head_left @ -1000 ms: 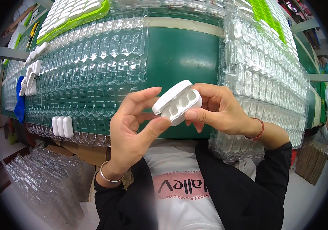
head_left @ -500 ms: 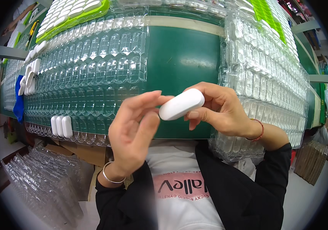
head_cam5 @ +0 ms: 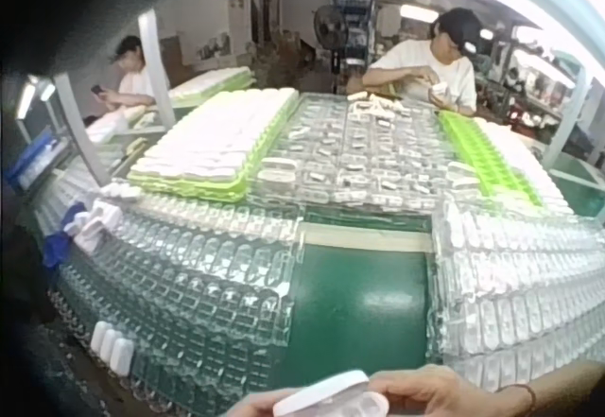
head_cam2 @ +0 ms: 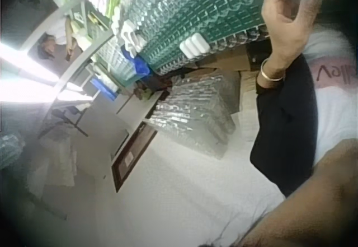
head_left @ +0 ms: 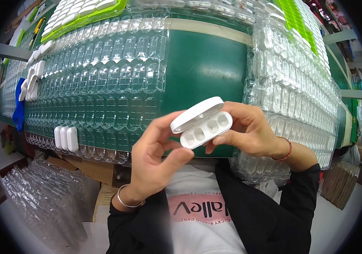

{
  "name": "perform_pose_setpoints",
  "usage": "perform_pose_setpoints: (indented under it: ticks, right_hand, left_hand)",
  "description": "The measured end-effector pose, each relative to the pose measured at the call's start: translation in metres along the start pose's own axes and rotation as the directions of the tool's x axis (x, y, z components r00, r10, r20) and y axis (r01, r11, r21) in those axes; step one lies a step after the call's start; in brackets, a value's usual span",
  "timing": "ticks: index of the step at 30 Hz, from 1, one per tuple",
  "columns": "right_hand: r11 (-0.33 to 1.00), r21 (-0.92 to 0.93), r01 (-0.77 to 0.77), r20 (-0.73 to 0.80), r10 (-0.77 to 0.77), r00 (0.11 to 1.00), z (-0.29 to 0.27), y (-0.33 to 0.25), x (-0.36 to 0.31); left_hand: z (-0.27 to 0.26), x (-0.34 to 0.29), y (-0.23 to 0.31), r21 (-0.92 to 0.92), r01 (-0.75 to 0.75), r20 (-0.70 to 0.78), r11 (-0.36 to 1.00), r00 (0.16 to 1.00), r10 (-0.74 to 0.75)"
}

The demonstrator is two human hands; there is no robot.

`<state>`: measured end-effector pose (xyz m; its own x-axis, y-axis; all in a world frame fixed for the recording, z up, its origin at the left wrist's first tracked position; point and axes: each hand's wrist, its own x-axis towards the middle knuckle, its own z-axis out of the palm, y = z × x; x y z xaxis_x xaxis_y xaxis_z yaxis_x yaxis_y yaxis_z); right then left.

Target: The person assembles small white electronic cases by opening them, inserting a small cylindrical battery, and closing the lids. They repeatedly pick up cases from a green tray, insert batteries, and place the finished units back into the tray. The process is performed one at a time with hands directly handling the components.

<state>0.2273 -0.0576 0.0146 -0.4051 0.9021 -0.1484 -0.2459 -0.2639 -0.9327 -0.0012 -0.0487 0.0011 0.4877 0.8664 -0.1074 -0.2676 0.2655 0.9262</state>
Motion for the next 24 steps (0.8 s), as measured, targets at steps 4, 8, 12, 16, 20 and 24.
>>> perform_pose_setpoints:
  ticks: [4,8,12,16,20,24]
  right_hand:
    - [0.972,0.189,-0.139,0.086,0.124,0.989,-0.008,-0.004,0.006]
    - [0.928,0.263,-0.263,0.1,0.245,0.964,-0.015,-0.005,0.007]
    - [0.969,0.207,-0.136,0.052,0.128,0.99,-0.009,-0.002,0.008]
    - [0.999,-0.043,-0.003,0.001,0.003,1.0,-0.005,0.001,0.001]
    - [0.988,-0.137,0.067,0.022,-0.064,0.998,-0.002,-0.001,0.004]
    - [0.995,-0.103,-0.001,0.019,0.003,1.0,-0.002,-0.005,0.004]
  left_hand:
    - [0.003,-0.001,-0.009,0.138,-0.095,-0.047,0.986,0.994,0.103]
    - [0.007,0.003,-0.004,0.18,-0.134,-0.048,0.974,0.988,0.145]
    - [0.012,0.006,0.001,0.141,-0.136,-0.056,0.981,0.988,0.145]
    - [0.01,0.008,0.003,-0.015,0.037,-0.062,0.999,0.997,-0.037]
    - [0.007,0.01,-0.002,0.026,-0.003,-0.049,1.0,0.999,0.005]
    - [0.003,0.009,-0.008,0.128,-0.094,-0.035,0.987,0.994,0.099]
